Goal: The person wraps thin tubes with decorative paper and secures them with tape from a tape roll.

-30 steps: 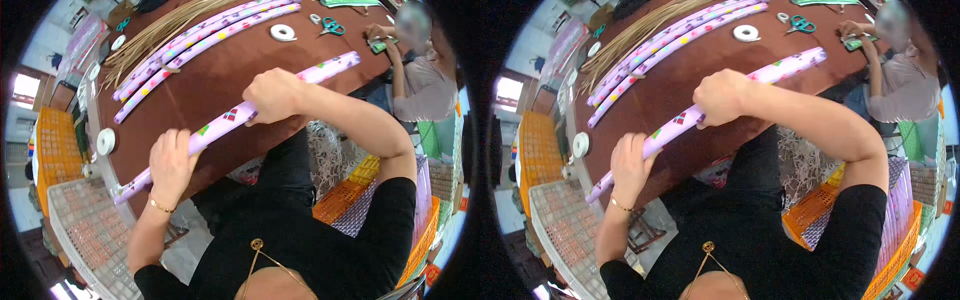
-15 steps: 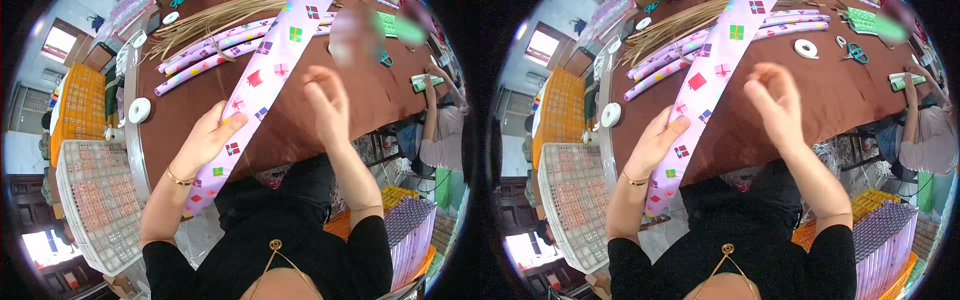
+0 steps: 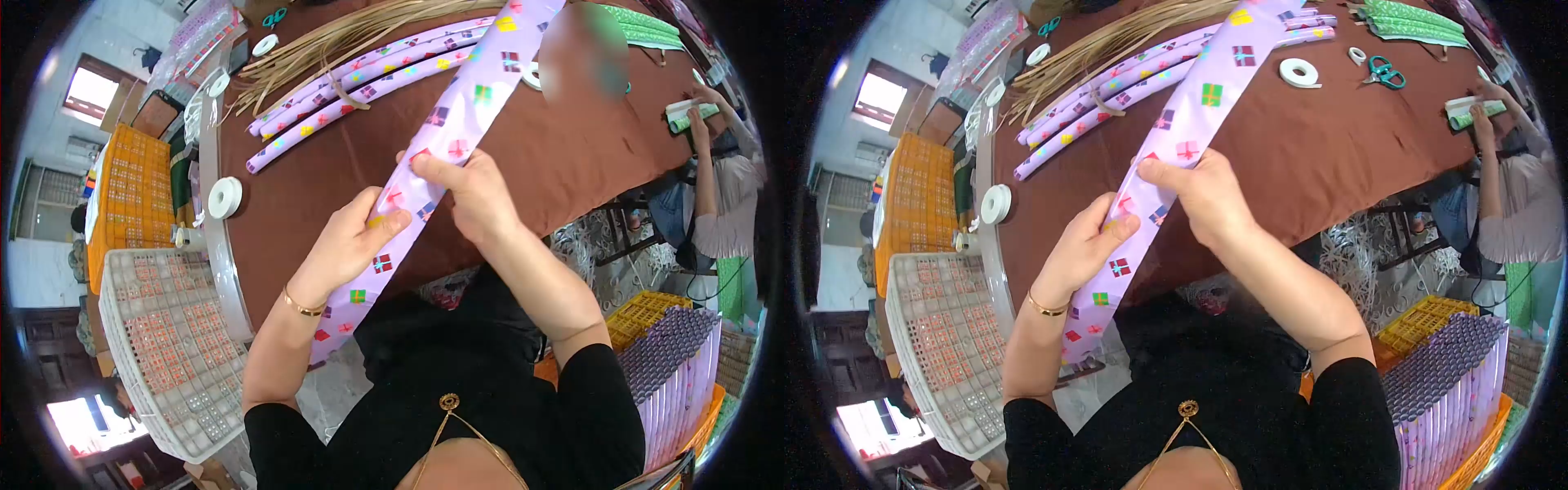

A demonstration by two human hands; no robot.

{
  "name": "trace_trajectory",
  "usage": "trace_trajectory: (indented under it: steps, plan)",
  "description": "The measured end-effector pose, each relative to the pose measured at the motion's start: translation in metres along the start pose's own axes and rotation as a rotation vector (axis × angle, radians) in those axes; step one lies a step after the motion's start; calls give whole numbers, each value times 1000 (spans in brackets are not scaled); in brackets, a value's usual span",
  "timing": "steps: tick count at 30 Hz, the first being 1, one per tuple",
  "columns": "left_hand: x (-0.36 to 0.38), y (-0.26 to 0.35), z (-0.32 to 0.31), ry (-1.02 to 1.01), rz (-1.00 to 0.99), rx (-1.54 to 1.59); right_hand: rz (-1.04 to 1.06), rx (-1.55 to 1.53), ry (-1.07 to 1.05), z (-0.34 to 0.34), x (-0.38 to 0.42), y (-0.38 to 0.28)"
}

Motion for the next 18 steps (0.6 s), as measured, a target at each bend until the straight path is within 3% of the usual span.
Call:
trace_trajectory:
  steps: [4,15,17,18]
  plan:
    - [-4,20,4,133,-26,-208,47,-14,49,-7,2,5]
    - [-1,19,14,122,-52,-264,-10,45,-17,-3,6,0]
    - [4,23,29,173,-41,-335,-88,142,103,17,13,0]
    - [8,25,37,224,-68,-407,-3,370,96,25,16,-10]
Point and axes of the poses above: each hand's wrist, its own x-axis away from the middle knuckle, its own z-axis out of the back of the hand, y = z × x, the point moved 7 cm from there along -x, towards the middle knuckle, and after that the axes turned 12 degrees about -y, right-handed, at the moved point
